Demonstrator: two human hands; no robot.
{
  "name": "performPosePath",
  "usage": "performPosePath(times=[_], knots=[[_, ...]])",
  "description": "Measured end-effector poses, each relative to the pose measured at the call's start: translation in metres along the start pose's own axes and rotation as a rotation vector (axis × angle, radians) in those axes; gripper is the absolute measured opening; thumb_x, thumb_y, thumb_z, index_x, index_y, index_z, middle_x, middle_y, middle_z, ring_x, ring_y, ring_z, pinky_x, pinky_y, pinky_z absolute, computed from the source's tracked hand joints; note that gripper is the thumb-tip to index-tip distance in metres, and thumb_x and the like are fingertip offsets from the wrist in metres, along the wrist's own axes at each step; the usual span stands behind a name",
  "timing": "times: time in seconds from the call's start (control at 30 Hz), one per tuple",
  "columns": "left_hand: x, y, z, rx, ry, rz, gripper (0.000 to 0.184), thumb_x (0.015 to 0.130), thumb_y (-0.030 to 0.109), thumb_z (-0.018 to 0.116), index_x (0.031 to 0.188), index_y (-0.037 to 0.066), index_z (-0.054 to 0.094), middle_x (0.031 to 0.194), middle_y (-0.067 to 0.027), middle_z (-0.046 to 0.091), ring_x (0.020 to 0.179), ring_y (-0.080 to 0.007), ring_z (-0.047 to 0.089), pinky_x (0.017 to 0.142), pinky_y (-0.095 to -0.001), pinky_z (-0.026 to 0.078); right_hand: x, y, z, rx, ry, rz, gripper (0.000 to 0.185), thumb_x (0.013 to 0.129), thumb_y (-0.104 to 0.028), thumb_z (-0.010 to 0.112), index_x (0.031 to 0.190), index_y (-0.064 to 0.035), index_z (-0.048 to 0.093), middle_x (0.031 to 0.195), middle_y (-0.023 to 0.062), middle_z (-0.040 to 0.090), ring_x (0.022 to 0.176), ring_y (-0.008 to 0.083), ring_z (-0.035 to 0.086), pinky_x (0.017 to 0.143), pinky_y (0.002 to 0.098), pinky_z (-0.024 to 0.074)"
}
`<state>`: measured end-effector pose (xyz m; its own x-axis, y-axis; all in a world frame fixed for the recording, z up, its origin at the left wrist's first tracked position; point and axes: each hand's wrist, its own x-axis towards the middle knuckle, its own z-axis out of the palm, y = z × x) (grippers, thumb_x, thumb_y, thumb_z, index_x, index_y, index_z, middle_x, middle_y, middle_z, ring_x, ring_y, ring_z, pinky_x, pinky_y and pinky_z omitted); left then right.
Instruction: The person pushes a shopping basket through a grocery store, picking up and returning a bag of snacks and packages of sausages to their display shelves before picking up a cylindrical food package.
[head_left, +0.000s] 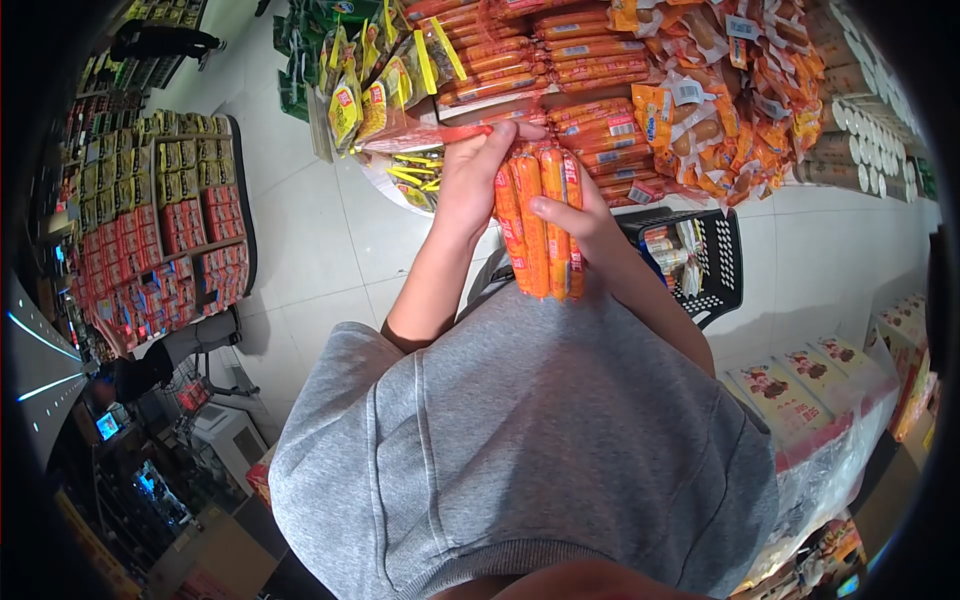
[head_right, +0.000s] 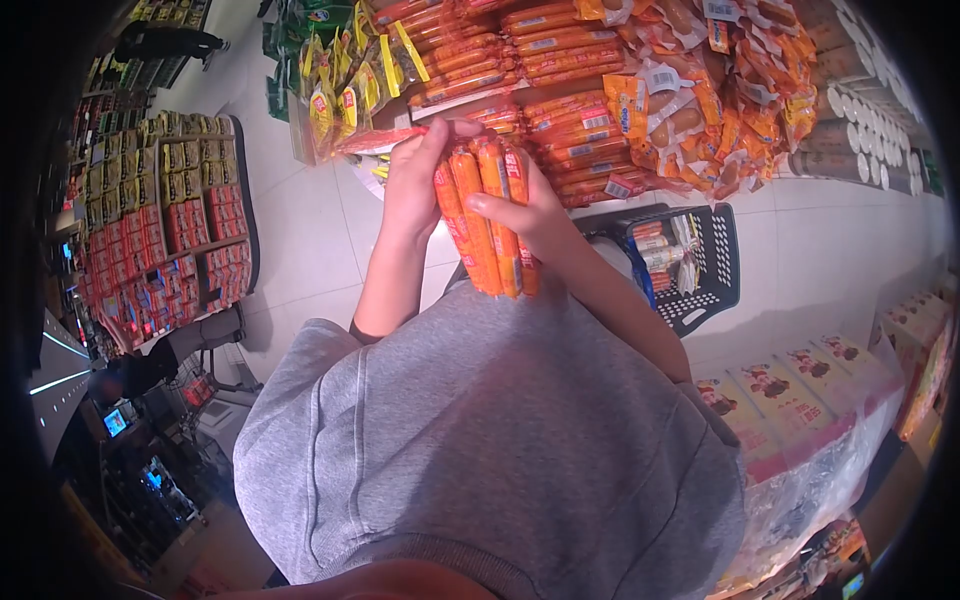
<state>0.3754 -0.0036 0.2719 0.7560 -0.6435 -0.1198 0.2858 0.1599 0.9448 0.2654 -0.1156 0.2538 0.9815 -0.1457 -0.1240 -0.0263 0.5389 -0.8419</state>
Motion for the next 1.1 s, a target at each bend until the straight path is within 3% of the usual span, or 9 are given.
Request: performPosePath(times=[0.33,0.73,0.93,1.1], knots=[[-0.001,-0.001,0.001,0.110,-0.072,0.021,0.022,0.096,0.011,0.049,0.103,-0.003,0.064,0.105,-0.0085,0.064,0.099,-0.0157,0.059,0.090,-0.0298,0.045,-0.002,0.008,-0.003,0.074,0.007,0.050,0.056,0.084,-0.013,0.063,0.133,-0.0018,0.039,0.119,0.0074,0.054,0.111,0.0152,0.052,0.097,0.0318,0.0411],[-0.002,-0.008,-0.001,0.097,-0.085,0.038,0.021,0.096,0.010,0.048,0.105,-0.003,0.062,0.104,-0.0069,0.063,0.099,-0.0142,0.057,0.090,-0.0282,0.044,-0.007,0.014,-0.005,0.200,0.101,0.101,0.045,0.090,-0.015,0.058,0.132,-0.0018,0.044,0.119,0.0067,0.055,0.110,0.0141,0.054,0.095,0.0302,0.0424],[-0.003,-0.010,0.002,0.016,-0.002,-0.028,0.021,0.095,0.009,0.053,0.112,0.000,0.060,0.104,-0.0047,0.064,0.097,-0.0117,0.059,0.087,-0.0262,0.045,-0.008,0.020,-0.008,0.211,0.221,0.050,0.038,0.091,-0.017,0.057,0.126,-0.0023,0.051,0.114,0.0060,0.059,0.105,0.0128,0.057,0.091,0.0285,0.0447],[-0.005,-0.015,0.010,-0.063,-0.036,-0.021,0.034,0.095,0.013,0.055,0.128,0.003,0.049,0.113,-0.0059,0.058,0.102,-0.0119,0.056,0.090,-0.0262,0.045,-0.011,0.014,-0.011,0.238,0.311,0.039,0.036,0.091,-0.015,0.057,0.124,-0.0022,0.051,0.112,0.0065,0.061,0.100,0.0143,0.060,0.088,0.0299,0.0479]])
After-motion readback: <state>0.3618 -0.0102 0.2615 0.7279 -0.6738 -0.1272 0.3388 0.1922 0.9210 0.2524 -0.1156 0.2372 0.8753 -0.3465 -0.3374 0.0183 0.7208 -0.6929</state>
